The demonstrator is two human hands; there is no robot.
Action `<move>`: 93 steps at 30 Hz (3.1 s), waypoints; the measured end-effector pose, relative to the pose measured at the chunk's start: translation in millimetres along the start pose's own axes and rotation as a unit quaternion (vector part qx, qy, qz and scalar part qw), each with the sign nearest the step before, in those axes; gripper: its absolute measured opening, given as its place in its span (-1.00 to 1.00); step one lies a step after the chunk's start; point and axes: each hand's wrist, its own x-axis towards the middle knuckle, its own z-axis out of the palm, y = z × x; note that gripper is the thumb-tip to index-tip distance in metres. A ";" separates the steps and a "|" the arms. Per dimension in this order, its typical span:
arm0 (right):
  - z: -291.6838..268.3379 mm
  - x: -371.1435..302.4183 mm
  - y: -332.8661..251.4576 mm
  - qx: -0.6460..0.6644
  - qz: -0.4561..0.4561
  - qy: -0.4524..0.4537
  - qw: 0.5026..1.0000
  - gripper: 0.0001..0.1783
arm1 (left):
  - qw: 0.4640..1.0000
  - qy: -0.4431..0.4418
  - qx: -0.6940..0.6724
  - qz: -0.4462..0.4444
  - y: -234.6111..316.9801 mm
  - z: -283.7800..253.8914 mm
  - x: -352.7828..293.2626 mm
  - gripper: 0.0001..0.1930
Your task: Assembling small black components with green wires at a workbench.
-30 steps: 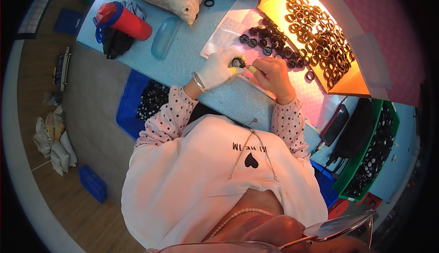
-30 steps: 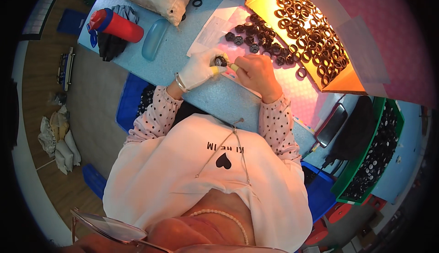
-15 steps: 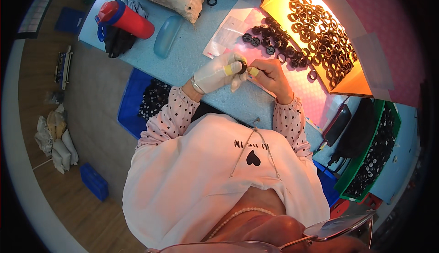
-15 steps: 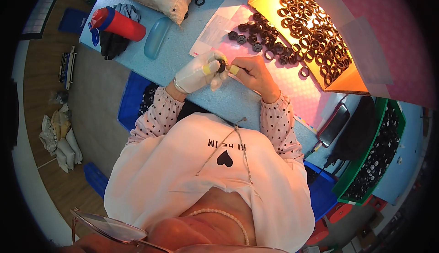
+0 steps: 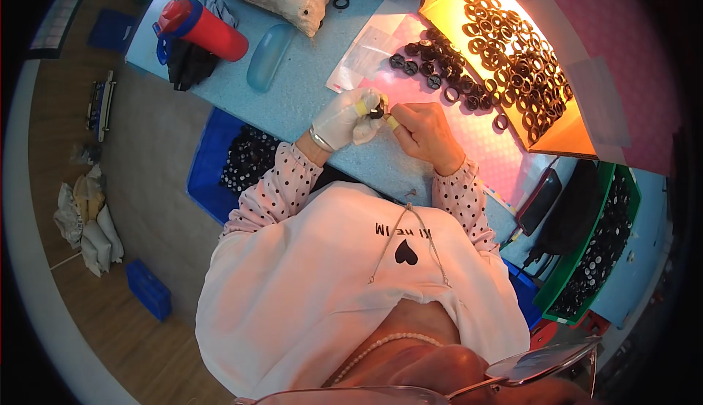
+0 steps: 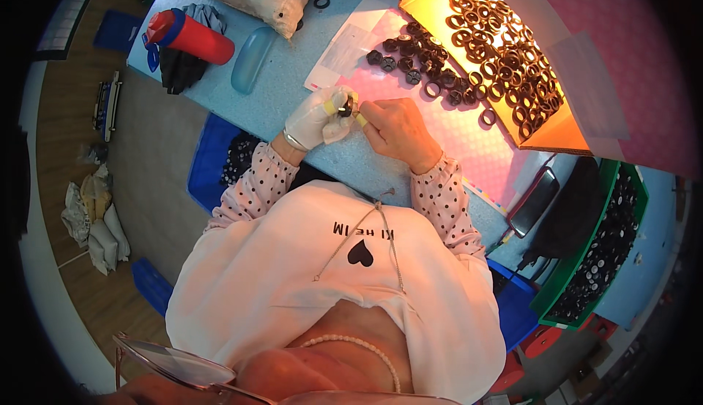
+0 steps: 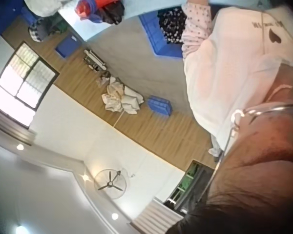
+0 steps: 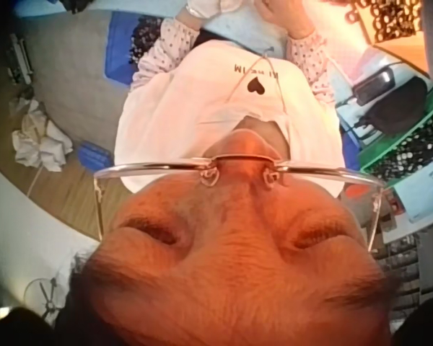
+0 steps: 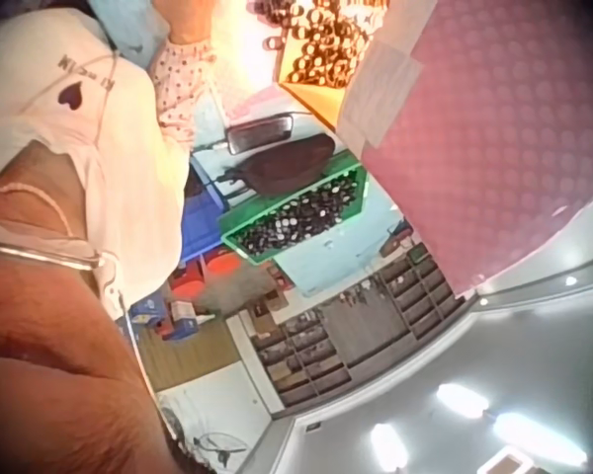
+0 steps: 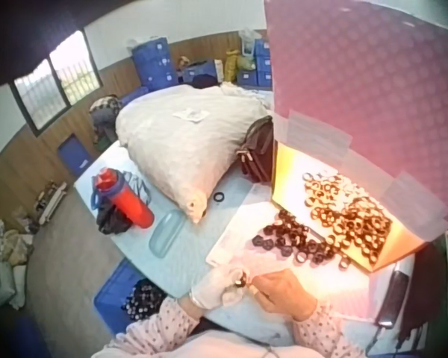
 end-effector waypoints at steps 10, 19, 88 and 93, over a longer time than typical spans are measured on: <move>3.1 1.4 1.5 -0.084 -0.004 0.044 0.996 -0.91 | 0.991 0.032 0.127 0.006 14.2 -1.3 -4.2 -0.53; 22.6 -1.9 3.7 0.061 0.142 0.046 0.987 -0.74 | 0.997 0.058 -0.041 0.034 9.1 6.1 -14.5 -0.52; 22.7 -1.3 12.6 -0.024 0.125 0.054 0.990 -0.61 | 0.969 0.229 -0.084 0.048 4.1 18.6 11.4 -0.70; 18.9 -2.0 14.1 -0.050 0.132 0.063 0.988 -0.58 | 0.960 0.203 -0.185 0.046 -1.1 6.3 13.8 -0.69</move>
